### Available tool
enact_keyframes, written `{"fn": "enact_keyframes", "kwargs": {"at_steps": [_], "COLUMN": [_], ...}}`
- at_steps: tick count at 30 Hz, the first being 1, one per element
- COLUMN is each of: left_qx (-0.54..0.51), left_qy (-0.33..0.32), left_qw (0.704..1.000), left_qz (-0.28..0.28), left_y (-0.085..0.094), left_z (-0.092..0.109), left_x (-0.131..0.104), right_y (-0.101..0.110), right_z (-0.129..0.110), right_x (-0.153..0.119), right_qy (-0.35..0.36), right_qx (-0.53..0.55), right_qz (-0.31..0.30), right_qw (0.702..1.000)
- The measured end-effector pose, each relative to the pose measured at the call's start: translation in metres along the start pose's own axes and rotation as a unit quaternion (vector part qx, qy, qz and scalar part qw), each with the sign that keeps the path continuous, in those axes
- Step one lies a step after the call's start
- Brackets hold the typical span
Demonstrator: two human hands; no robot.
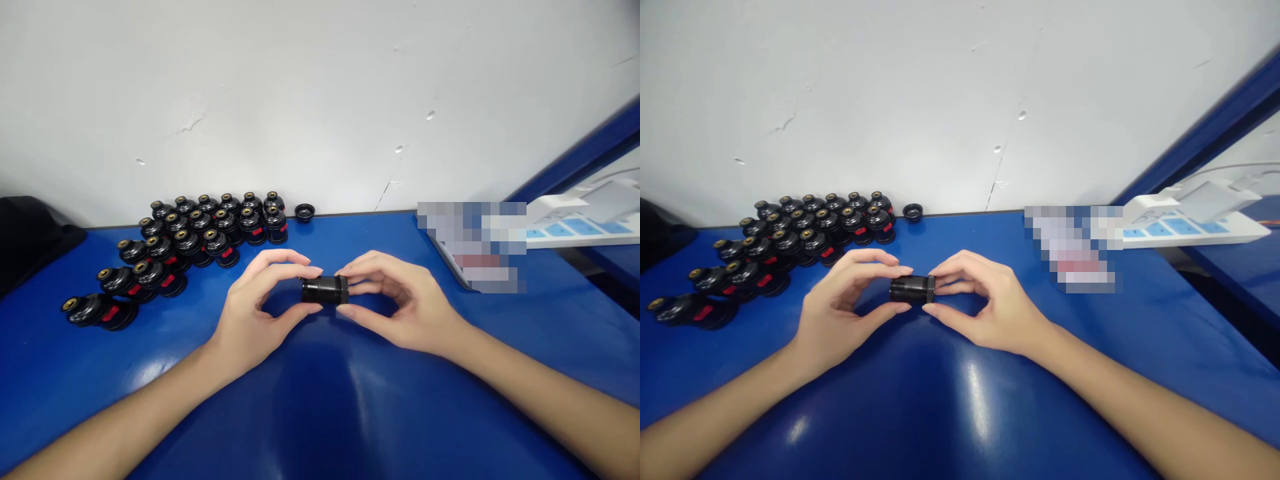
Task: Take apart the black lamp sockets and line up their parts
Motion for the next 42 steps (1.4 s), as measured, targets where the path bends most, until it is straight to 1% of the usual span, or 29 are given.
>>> {"fn": "enact_keyframes", "kwargs": {"at_steps": [4,7,10,13,19,24,28,31,33,36,39,42], "left_qx": [0.005,0.015,0.038,0.025,0.023,-0.062,-0.043,-0.082,-0.083,-0.056,-0.059,-0.056], "left_qy": [-0.002,-0.002,-0.025,-0.046,-0.007,0.042,0.028,0.036,0.042,0.066,0.085,0.07], "left_qw": [1.0,1.0,0.998,0.998,0.998,0.996,0.998,0.996,0.995,0.995,0.994,0.995], "left_qz": [0.005,-0.007,-0.031,-0.039,-0.051,-0.056,-0.047,-0.03,-0.033,-0.04,-0.04,-0.041], "left_y": [0.001,0.001,0.002,0.002,0.001,-0.003,-0.003,-0.004,-0.005,-0.006,-0.007,-0.007], "left_z": [0.0,0.001,0.001,0.001,0.001,0.002,-0.002,-0.004,-0.003,-0.002,-0.003,-0.006], "left_x": [0.001,0.002,0.004,0.005,0.008,0.005,0.0,-0.002,-0.001,-0.001,-0.004,-0.006], "right_y": [0.0,0.0,0.0,0.0,0.002,0.001,0.001,0.002,0.001,0.0,0.001,0.001], "right_z": [-0.001,-0.002,-0.003,-0.003,-0.003,-0.003,-0.004,-0.003,-0.003,-0.004,-0.004,-0.005], "right_x": [0.0,0.0,0.0,-0.001,0.0,-0.001,-0.001,-0.001,-0.001,-0.001,-0.002,-0.003], "right_qy": [-0.01,-0.015,-0.017,-0.013,-0.006,0.016,0.024,0.023,0.025,0.031,0.034,0.037], "right_qx": [0.018,0.027,0.032,0.033,0.031,0.005,-0.012,-0.015,-0.022,-0.032,-0.03,-0.035], "right_qz": [-0.007,-0.012,-0.014,-0.012,0.0,-0.007,0.001,0.006,0.004,-0.001,-0.004,-0.005], "right_qw": [1.0,0.999,0.999,0.999,1.0,1.0,1.0,1.0,0.999,0.999,0.999,0.999]}}
Point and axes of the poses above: each hand's wrist, its own x-axis towards the middle knuckle, its own y-axis out of the back of the hand, z = x × y, the point moved 2 cm from there along x, towards the middle knuckle, and after that the axes turned 14 degrees about -y, right-handed, at the moved point
